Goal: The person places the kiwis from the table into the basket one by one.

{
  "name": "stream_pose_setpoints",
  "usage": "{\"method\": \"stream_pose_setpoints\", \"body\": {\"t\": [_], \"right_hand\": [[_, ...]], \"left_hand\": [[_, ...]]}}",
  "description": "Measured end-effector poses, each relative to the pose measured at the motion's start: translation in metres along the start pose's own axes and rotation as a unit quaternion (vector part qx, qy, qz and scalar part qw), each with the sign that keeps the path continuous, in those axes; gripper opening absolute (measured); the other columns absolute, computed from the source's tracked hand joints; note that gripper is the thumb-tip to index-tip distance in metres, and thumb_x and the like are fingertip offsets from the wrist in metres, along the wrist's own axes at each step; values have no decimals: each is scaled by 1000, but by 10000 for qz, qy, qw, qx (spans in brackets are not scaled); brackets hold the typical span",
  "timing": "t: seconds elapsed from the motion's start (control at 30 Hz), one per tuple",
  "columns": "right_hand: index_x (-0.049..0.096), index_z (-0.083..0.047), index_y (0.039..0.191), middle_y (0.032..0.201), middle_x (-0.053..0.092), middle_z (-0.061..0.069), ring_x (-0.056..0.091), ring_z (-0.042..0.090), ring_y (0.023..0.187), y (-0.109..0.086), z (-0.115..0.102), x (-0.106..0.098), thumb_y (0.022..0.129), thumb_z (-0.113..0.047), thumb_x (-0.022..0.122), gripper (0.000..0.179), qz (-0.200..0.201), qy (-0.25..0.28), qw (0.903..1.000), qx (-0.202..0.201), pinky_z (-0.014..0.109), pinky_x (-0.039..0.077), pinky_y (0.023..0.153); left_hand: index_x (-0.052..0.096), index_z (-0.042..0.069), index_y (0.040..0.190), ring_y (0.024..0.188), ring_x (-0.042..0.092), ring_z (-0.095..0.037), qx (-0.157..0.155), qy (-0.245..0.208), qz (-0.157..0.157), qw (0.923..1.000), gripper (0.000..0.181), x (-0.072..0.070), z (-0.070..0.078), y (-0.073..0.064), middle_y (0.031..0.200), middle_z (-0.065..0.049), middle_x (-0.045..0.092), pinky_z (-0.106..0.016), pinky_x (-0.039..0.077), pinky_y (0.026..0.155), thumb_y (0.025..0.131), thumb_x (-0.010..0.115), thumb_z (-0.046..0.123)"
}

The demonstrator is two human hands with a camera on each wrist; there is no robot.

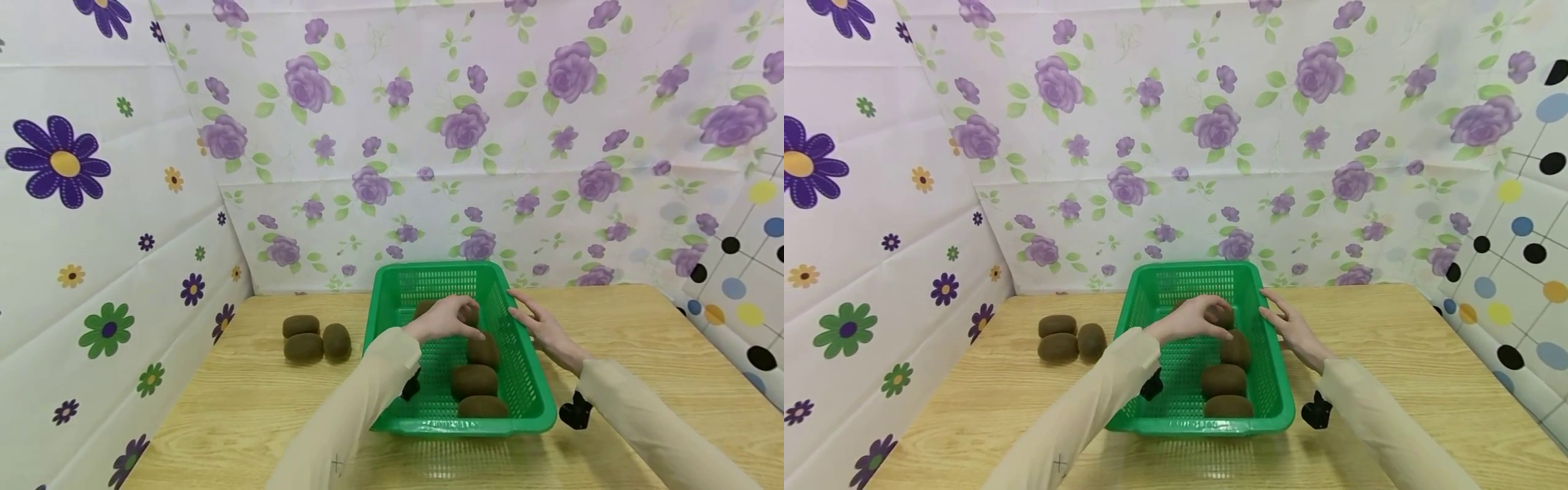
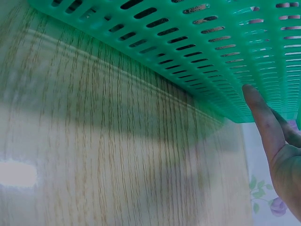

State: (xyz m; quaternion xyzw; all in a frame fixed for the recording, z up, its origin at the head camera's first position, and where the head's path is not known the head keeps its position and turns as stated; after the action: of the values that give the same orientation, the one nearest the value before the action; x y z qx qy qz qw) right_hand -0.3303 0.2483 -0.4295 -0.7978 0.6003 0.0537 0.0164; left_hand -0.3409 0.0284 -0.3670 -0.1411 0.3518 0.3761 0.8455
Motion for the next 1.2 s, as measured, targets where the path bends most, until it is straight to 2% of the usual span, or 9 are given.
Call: {"method": "stream_pose_setpoints", "body": {"t": [0.03,0.1,0.2,0.3,0.5,0.67,0.73,0.9,1.2], "right_hand": [[14,-21,147,90,47,20,54,23,75,0,0,0,96,-32,44,59,12,-2,10000,5,48,48,69],[15,-21,147,90,47,20,55,24,77,0,0,-1,96,-32,44,60,25,-8,10000,5,47,48,70],[13,-20,147,108,45,27,56,29,87,0,0,-1,96,-31,44,60,-5,5,10000,-40,48,48,71],[13,-19,147,127,35,29,55,34,96,1,1,-2,97,-30,44,60,4,28,10000,-69,48,48,71],[13,-21,147,135,26,27,51,36,98,0,1,-4,97,-30,43,59,-58,11,10000,-69,48,48,71],[13,-20,147,137,24,26,52,36,97,-1,1,-4,97,-31,43,59,-87,-38,9999,-109,49,48,69],[14,-21,147,132,30,28,55,31,89,-1,2,-3,97,-32,43,59,-64,-52,9999,-99,48,49,68],[16,-22,146,121,39,30,56,23,76,1,2,-3,96,-33,44,58,-39,-53,9999,-95,48,49,65],[14,-22,147,133,29,28,55,32,91,1,2,-2,96,-31,44,59,-51,25,10000,-44,49,49,68]], "left_hand": [[52,8,123,103,51,-25,55,-35,14,10000,51,-3,2,-1,118,-10,51,-28,45,76,79,72,24],[52,9,122,102,52,-25,156,-85,57,9998,49,-10,5,-2,118,-8,51,-29,45,76,80,71,23],[53,11,123,102,53,-24,247,-178,137,9994,48,-22,11,-6,118,-5,50,-28,45,77,80,71,24],[52,12,124,102,53,-24,324,-283,271,9987,49,-36,18,-12,120,-5,50,-29,44,79,81,71,23],[51,11,124,104,52,-24,451,-563,499,9961,49,-65,25,-24,121,-5,49,-31,43,82,81,71,20],[50,13,126,105,51,-19,473,-777,635,9938,50,-79,21,-33,121,-3,49,-32,43,82,81,70,21],[50,13,126,103,51,-17,480,-820,763,9925,50,-85,19,-38,121,-2,50,-32,44,81,81,71,20],[51,8,125,105,51,-23,575,-965,1098,9876,49,-102,9,-50,120,-7,50,-33,44,81,81,70,16],[50,10,125,108,48,-29,492,-1145,1623,9788,47,-132,-11,-83,120,-7,50,-37,42,85,83,68,20]]}}
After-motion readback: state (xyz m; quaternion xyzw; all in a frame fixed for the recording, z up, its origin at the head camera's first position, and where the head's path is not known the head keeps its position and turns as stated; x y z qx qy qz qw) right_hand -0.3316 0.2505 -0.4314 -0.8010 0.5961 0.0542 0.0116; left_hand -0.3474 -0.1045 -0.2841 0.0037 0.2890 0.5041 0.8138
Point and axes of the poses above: each hand's wrist, its own y-axis towards the middle knuckle, its own x-axis out of the palm, z = x × y, the point moved 2 cm from there along y, towards the middle knuckle
